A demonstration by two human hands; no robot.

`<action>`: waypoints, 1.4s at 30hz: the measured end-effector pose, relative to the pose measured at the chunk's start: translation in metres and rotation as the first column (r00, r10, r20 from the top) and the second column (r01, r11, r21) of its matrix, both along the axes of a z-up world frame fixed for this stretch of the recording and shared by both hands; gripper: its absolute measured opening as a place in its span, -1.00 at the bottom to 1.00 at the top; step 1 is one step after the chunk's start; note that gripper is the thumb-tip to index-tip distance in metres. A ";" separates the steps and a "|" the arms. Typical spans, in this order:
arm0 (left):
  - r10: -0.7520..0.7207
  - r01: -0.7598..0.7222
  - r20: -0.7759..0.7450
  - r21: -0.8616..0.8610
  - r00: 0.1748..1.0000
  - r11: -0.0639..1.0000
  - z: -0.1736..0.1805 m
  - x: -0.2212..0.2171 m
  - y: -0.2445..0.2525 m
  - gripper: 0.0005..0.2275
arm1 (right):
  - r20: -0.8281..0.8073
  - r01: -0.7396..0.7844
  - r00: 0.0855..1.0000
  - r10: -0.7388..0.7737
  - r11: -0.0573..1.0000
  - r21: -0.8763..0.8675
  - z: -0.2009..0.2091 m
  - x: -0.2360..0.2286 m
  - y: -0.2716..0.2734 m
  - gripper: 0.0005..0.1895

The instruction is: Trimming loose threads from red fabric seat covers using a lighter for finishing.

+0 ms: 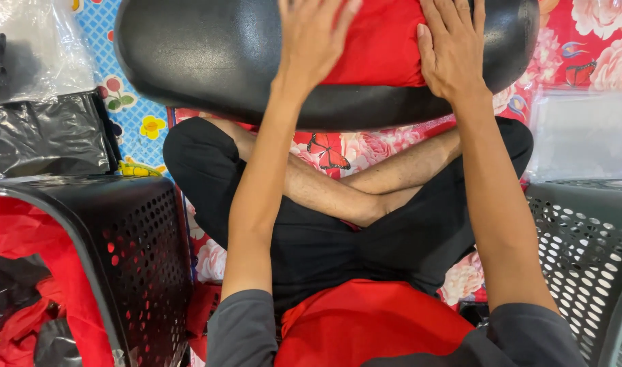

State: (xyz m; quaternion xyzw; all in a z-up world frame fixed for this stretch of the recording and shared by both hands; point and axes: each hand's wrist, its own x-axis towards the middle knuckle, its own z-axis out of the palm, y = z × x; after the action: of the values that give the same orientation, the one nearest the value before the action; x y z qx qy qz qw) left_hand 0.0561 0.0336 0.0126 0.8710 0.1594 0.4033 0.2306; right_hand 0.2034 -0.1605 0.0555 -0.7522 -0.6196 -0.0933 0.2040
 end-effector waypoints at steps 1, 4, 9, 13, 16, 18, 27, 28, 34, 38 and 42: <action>0.000 0.000 -0.003 0.005 1.000 1.000 0.002 0.004 -0.014 -0.79 | -0.003 0.000 1.000 0.000 1.000 0.005 -0.001 0.001 0.000 -0.59; -0.171 0.204 -0.279 0.094 0.945 0.974 0.002 0.018 -0.048 -0.60 | 0.037 -0.005 0.999 0.005 1.000 -0.007 -0.001 0.005 -0.002 -0.62; -0.199 0.253 -0.510 0.037 0.837 0.967 -0.018 0.023 -0.057 -0.43 | 0.054 0.020 0.998 -0.018 0.999 -0.034 -0.007 0.010 -0.007 -0.58; -0.092 0.164 -0.532 0.089 0.841 0.983 -0.029 0.018 -0.057 -0.40 | 0.106 0.035 0.994 -0.030 0.998 -0.044 -0.010 0.011 -0.009 -0.54; 0.025 0.051 -0.586 0.112 0.810 0.992 -0.036 0.012 -0.059 -0.39 | 0.214 0.061 0.976 -0.049 0.997 -0.052 -0.012 0.012 -0.014 -0.58; 0.113 -0.010 -0.602 0.172 0.790 0.985 -0.034 0.008 -0.055 -0.39 | 0.250 0.062 0.967 -0.045 0.996 -0.059 -0.009 0.013 -0.013 -0.55; 0.212 -0.075 -0.432 0.311 0.876 0.947 -0.011 0.017 -0.043 -0.36 | 0.315 0.077 0.946 -0.080 0.997 0.022 -0.015 0.017 -0.017 -0.58; 0.209 -0.070 -0.432 0.316 0.878 0.946 -0.005 0.027 -0.049 -0.36 | 0.314 0.082 0.945 -0.087 0.996 0.027 -0.016 0.018 -0.017 -0.58; -0.162 0.278 -0.389 0.263 0.907 0.924 -0.014 0.075 -0.070 -0.63 | 0.278 0.056 0.958 -0.067 0.997 0.048 -0.021 0.021 -0.018 -0.66; -0.154 0.217 -0.456 0.090 0.877 0.972 -0.042 0.076 -0.067 -0.55 | 0.314 0.065 0.947 -0.069 0.998 0.025 -0.018 0.020 -0.020 -0.57; -0.040 0.106 -0.461 0.118 0.887 0.987 -0.047 0.070 -0.067 -0.55 | 0.295 0.074 0.952 -0.083 0.996 0.043 -0.018 0.016 -0.020 -0.48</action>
State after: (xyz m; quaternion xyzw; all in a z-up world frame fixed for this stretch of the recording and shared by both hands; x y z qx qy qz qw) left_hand 0.1266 -0.0335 -0.0341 0.9608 0.1477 0.1884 0.1400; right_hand 0.2190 -0.1805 0.0376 -0.7504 -0.6113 -0.2226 0.1169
